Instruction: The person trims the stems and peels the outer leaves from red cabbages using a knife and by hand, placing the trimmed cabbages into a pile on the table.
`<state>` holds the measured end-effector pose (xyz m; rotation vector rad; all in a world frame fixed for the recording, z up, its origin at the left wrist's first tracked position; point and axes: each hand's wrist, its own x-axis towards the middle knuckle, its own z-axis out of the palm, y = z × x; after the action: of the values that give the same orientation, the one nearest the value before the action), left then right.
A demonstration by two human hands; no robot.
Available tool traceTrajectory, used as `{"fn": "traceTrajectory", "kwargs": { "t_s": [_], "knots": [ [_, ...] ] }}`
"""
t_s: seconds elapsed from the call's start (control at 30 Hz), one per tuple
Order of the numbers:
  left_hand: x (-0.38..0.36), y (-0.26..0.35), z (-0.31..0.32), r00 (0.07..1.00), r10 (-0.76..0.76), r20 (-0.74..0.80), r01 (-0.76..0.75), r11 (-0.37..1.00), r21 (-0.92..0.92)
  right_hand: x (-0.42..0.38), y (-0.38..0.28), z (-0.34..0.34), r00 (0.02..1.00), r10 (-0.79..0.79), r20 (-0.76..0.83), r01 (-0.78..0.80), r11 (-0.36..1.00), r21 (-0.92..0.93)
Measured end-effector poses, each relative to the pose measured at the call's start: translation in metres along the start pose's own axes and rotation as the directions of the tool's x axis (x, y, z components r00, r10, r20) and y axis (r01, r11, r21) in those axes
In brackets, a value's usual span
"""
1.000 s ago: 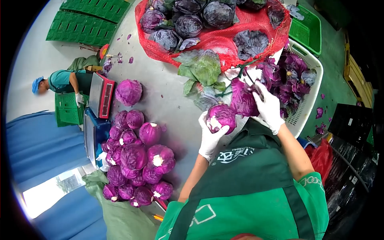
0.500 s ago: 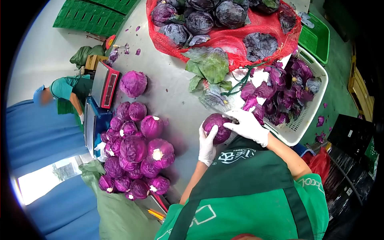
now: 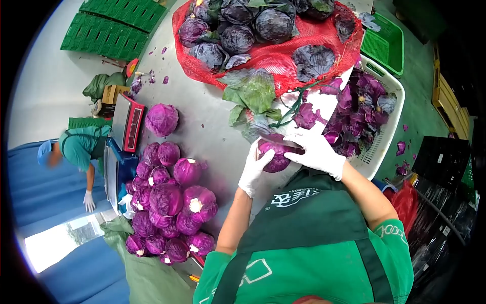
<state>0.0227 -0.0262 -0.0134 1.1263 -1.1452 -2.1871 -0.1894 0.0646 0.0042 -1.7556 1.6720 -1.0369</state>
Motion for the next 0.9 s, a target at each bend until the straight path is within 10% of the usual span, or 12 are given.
{"fn": "traceTrajectory", "kwargs": {
  "t_s": [0.4,0.6,0.73,0.83,0.9],
  "knots": [
    [-0.001,0.007,0.02,0.983,0.113,0.142,-0.154,0.935,0.32,-0.009,0.001,-0.006,0.984,0.164,0.072,-0.165,0.986,0.004],
    [0.003,-0.022,0.01,0.975,0.209,0.073,-0.197,0.67,0.716,-0.014,0.001,-0.005,0.979,0.189,0.073,-0.167,0.958,-0.235],
    [-0.012,-0.011,0.012,0.978,0.207,0.021,-0.153,0.644,0.749,-0.009,0.076,-0.03,0.9,0.403,-0.166,-0.435,0.812,-0.39],
    [-0.008,0.0,0.011,0.967,0.235,0.099,-0.222,0.584,0.781,-0.009,0.075,-0.055,0.809,0.346,-0.475,-0.48,0.855,-0.195],
    [-0.01,0.011,0.02,0.949,0.249,0.195,-0.291,0.449,0.845,-0.004,0.037,-0.056,0.843,0.474,-0.255,-0.491,0.871,-0.006]
  ]
}}
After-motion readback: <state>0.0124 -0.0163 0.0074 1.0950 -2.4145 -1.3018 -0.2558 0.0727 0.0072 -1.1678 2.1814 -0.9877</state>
